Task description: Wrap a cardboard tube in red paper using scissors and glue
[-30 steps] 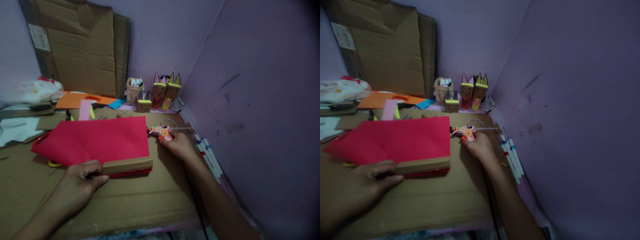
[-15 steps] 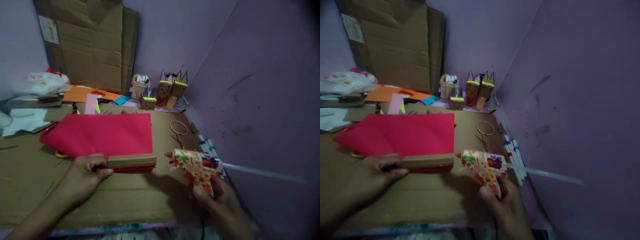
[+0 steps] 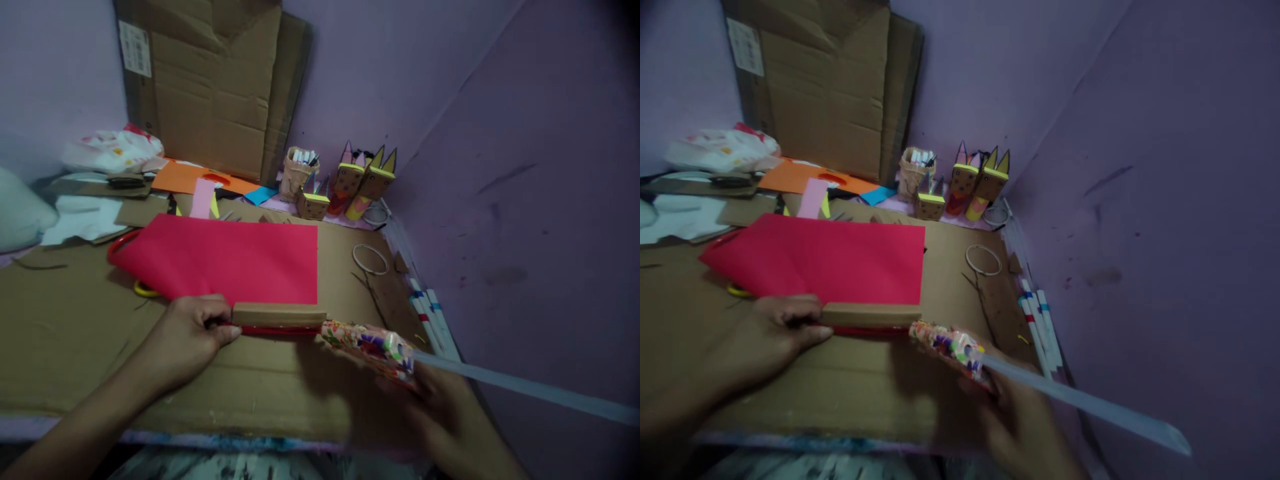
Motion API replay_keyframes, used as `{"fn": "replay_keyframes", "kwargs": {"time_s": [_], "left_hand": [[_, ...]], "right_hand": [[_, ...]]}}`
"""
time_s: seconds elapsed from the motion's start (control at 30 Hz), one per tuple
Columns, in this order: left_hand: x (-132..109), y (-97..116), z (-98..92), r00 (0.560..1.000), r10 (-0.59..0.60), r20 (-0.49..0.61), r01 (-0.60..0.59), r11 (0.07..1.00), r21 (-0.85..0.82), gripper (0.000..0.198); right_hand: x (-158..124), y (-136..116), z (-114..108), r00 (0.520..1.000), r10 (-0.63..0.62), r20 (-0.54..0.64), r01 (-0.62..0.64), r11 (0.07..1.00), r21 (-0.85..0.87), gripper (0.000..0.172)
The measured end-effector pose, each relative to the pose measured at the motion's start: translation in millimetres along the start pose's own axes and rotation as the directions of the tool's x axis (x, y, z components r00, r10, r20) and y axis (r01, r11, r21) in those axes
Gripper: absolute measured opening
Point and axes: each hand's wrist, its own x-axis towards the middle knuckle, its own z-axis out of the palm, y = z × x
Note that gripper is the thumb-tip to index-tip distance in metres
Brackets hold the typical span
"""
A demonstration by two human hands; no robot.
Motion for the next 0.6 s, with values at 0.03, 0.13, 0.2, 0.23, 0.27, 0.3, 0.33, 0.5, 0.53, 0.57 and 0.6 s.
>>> {"fn": "replay_keyframes", "kwargs": {"time_s": [0.03,0.13,0.2,0.23,0.27,0.3,0.33,0.5,0.53,0.57,0.6], "left_hand": [[0,-1,0.4,1.0,0.007,0.0,-0.007,1.0,-0.008,0.025],[-1,-3,1.2,1.0,0.017,0.0,-0.017,0.999,-0.032,0.023],[-1,-2,0.8,1.0,0.002,0.012,-0.001,0.999,-0.041,0.023],[-1,0,0.4,1.0,-0.008,0.017,0.008,0.999,-0.046,0.023],[-2,1,0.0,1.0,-0.015,0.021,0.016,0.999,-0.051,0.023],[-2,2,-0.3,1.0,-0.017,0.021,0.018,0.998,-0.057,0.023],[-2,3,-0.5,1.0,-0.016,0.02,0.017,0.998,-0.061,0.023],[-3,3,-1.0,1.0,-0.011,0.025,0.013,0.998,-0.057,0.024],[-3,3,-1.2,1.0,-0.015,0.028,0.017,0.998,-0.054,0.024],[-3,3,-1.4,0.999,-0.015,0.029,0.017,0.998,-0.055,0.024],[-3,3,-1.5,1.0,-0.014,0.027,0.016,0.998,-0.056,0.024]], "right_hand": [[2,-2,-1,1.0,-0.017,0.006,0.017,1.0,-0.026,0.026],[6,-8,-1,0.997,-0.071,0.025,0.073,0.995,-0.065,0.027],[8,-12,-1,0.995,-0.095,0.017,0.095,0.993,-0.063,0.032],[9,-14,-1,0.995,-0.096,0.008,0.097,0.993,-0.065,0.035],[10,-16,-1,0.995,-0.099,0.003,0.099,0.993,-0.07,0.039],[10,-17,-1,0.995,-0.1,0.001,0.1,0.992,-0.08,0.042],[11,-19,0,0.995,-0.101,0.004,0.101,0.99,-0.094,0.045],[10,-23,1,0.995,-0.095,-0.016,0.093,0.992,-0.091,0.041],[9,-22,0,0.996,-0.081,-0.042,0.077,0.994,-0.08,0.037],[8,-20,-1,0.995,-0.065,-0.076,0.059,0.996,-0.072,0.033],[6,-18,-2,0.993,-0.051,-0.104,0.044,0.997,-0.069,0.029]]}}
